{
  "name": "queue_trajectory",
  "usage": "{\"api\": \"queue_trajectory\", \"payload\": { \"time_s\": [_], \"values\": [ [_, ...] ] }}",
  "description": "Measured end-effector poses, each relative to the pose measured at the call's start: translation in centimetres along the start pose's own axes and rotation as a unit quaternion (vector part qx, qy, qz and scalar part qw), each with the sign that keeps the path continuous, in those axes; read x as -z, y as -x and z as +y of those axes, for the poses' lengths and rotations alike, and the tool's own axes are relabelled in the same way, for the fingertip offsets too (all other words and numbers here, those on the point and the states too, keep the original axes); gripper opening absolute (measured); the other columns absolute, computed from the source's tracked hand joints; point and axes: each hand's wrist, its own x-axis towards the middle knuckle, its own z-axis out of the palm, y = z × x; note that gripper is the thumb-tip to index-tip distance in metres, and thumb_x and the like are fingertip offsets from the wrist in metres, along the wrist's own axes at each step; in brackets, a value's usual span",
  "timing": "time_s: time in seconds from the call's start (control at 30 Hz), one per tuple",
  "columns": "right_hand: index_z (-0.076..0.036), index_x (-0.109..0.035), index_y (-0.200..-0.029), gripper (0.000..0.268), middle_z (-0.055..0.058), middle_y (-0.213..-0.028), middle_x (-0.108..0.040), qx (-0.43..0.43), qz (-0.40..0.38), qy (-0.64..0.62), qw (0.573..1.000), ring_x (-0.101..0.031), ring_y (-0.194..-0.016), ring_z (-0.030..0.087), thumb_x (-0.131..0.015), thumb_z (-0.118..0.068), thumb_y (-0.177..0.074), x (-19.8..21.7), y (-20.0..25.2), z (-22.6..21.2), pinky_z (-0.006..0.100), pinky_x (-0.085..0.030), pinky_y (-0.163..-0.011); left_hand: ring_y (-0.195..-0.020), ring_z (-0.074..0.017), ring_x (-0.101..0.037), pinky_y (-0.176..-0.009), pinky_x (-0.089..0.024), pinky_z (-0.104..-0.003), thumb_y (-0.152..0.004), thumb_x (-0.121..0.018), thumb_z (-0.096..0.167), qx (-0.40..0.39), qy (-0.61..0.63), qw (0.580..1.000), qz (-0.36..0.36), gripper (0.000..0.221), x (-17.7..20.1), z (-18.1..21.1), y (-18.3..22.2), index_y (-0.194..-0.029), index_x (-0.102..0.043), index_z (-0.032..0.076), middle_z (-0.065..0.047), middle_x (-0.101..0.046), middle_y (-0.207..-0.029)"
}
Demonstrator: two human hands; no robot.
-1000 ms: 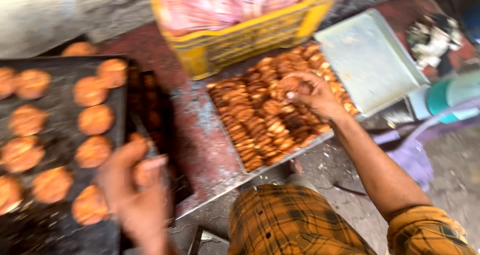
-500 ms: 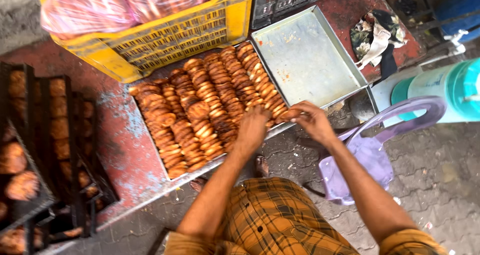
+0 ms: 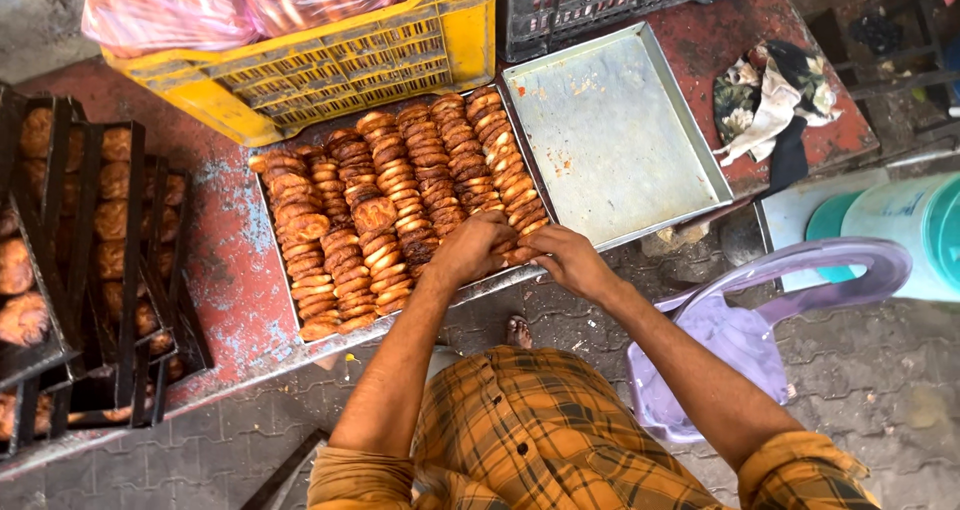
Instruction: The person organizes baked goods into trays by hand, moving them from one tray to another and stacking them in rows.
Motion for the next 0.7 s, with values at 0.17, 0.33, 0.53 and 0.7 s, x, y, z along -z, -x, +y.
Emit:
{"api": "queue_trajectory", "payload": {
  "time_s": [0.17, 0.33, 0.53, 0.7],
  "values": [
    [-0.011, -0.07, -0.12, 0.026, 0.006, -0.115, -0.072, 0.042, -0.071, 0.081, 0.993, -0.066, -0.109, 0.02, -0.065, -0.021, -0.096, -0.9, -0.9, 0.4, 0.036, -0.055, -0.1, -0.105, -0.0226, -0.067, -0.091, -0.059, -0.035, -0.075, -0.085, 0.01, 0.02, 0.033, 0.999, -0.012, 0.042, -0.6, -0.8, 0.0, -0.115, -0.074, 0.005, -0.008, -0.07, -0.113],
    [-0.009, -0.064, -0.131, 0.033, 0.007, -0.118, -0.071, 0.029, -0.14, 0.166, 0.976, -0.065, -0.112, 0.02, -0.056, -0.023, -0.103, -2.1, -1.9, 0.6, 0.037, -0.054, -0.101, -0.107, -0.0222, -0.067, -0.097, -0.058, -0.034, -0.085, -0.08, 0.011, 0.038, 0.077, 0.996, -0.01, 0.029, -0.7, -1.3, -0.4, -0.112, -0.075, 0.004, -0.008, -0.068, -0.116],
    [-0.003, -0.061, -0.133, 0.045, 0.013, -0.128, -0.067, 0.128, -0.112, 0.232, 0.958, -0.063, -0.12, 0.027, -0.058, -0.004, -0.088, -1.8, -2.1, -0.4, 0.044, -0.048, -0.105, -0.111, -0.0223, -0.065, -0.1, -0.054, -0.037, -0.08, -0.08, 0.002, 0.022, 0.063, 0.998, 0.011, 0.03, -0.3, -1.9, -0.4, -0.11, -0.075, 0.003, -0.008, -0.07, -0.11],
    [-0.006, -0.057, -0.138, 0.042, 0.011, -0.132, -0.065, 0.05, -0.2, 0.253, 0.945, -0.062, -0.123, 0.027, -0.057, -0.006, -0.096, -1.8, -2.8, -1.2, 0.041, -0.052, -0.107, -0.109, -0.0194, -0.066, -0.097, -0.057, -0.033, -0.073, -0.079, -0.008, 0.035, 0.076, 0.996, -0.017, 0.037, -0.4, -2.9, -1.4, -0.108, -0.076, 0.006, -0.006, -0.069, -0.112]
  ]
}}
